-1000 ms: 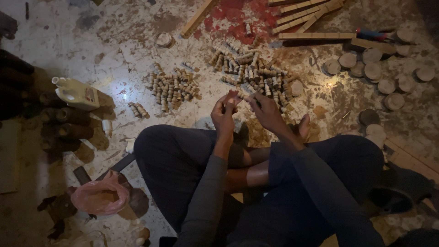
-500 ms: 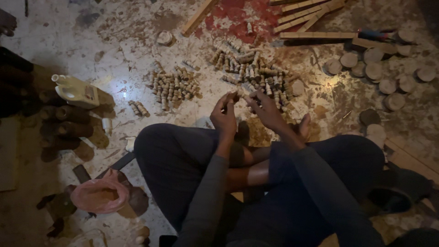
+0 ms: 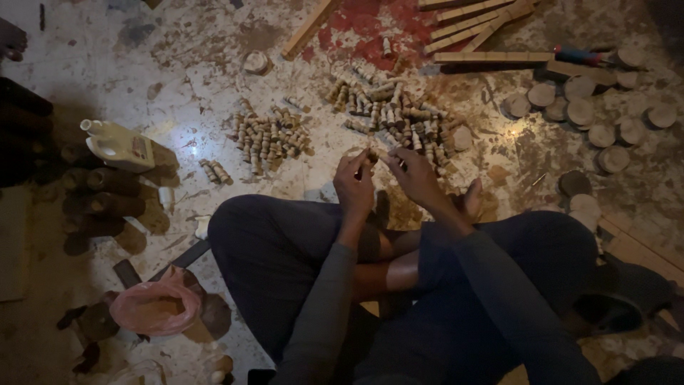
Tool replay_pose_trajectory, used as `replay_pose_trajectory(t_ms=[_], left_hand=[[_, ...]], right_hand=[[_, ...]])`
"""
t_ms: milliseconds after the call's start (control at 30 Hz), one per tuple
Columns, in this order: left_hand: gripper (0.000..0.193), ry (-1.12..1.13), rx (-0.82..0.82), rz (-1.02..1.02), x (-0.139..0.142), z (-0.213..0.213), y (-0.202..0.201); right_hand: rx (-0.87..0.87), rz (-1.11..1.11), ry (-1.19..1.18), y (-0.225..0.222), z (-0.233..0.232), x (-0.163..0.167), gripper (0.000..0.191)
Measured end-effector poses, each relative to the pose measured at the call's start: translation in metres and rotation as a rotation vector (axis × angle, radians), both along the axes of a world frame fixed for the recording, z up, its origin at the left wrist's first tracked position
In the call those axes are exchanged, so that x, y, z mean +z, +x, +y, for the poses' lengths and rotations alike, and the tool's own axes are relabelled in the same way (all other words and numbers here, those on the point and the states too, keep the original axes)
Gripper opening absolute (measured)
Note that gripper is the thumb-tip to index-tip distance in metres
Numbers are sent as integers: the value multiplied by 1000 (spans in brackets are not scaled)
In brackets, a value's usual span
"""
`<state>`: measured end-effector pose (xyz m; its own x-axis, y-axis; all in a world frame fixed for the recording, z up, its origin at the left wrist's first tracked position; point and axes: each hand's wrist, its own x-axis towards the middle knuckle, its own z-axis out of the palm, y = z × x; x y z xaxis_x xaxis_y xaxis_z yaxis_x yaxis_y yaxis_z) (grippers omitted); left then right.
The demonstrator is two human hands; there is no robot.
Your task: The person sits cross-legged on the floor and repeatedly picks up small wooden pieces, aligns them, and joins them together by hand. Finished assemblies are placed into a growing pile on the floor.
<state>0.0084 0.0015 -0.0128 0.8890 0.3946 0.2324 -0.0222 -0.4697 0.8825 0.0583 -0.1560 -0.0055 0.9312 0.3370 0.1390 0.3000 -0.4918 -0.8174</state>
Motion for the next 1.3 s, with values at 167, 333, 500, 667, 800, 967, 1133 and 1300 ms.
replay_pose_trajectory(t_ms=[167, 333, 500, 667, 800, 967, 1133, 1300], left_hand=[[22, 62, -7, -77, -10, 2, 0], [35, 123, -40, -116, -11, 2, -5], [39, 14, -63, 34, -3, 1, -6], [38, 30, -84, -23, 0, -2, -6], [38, -69, -101, -94, 0, 0, -7], [34, -25, -113, -30, -1, -2, -4], [43, -21, -94, -46, 1, 0, -8], [50, -8, -94, -39, 7, -3, -6]], right_hand=[[-54, 68, -106, 2, 1, -6, 34], [14, 30, -148, 4, -1, -7, 32], [-19, -17, -93, 0, 4, -9, 28], [-45, -28, -67, -1, 3, -10, 30], [47, 27, -61, -2, 5, -7, 29], [-85, 12, -123, -1, 6, -3, 30], [42, 0, -30, 3, 5, -4, 33], [-48, 11, -195, 5, 2, -6, 29]])
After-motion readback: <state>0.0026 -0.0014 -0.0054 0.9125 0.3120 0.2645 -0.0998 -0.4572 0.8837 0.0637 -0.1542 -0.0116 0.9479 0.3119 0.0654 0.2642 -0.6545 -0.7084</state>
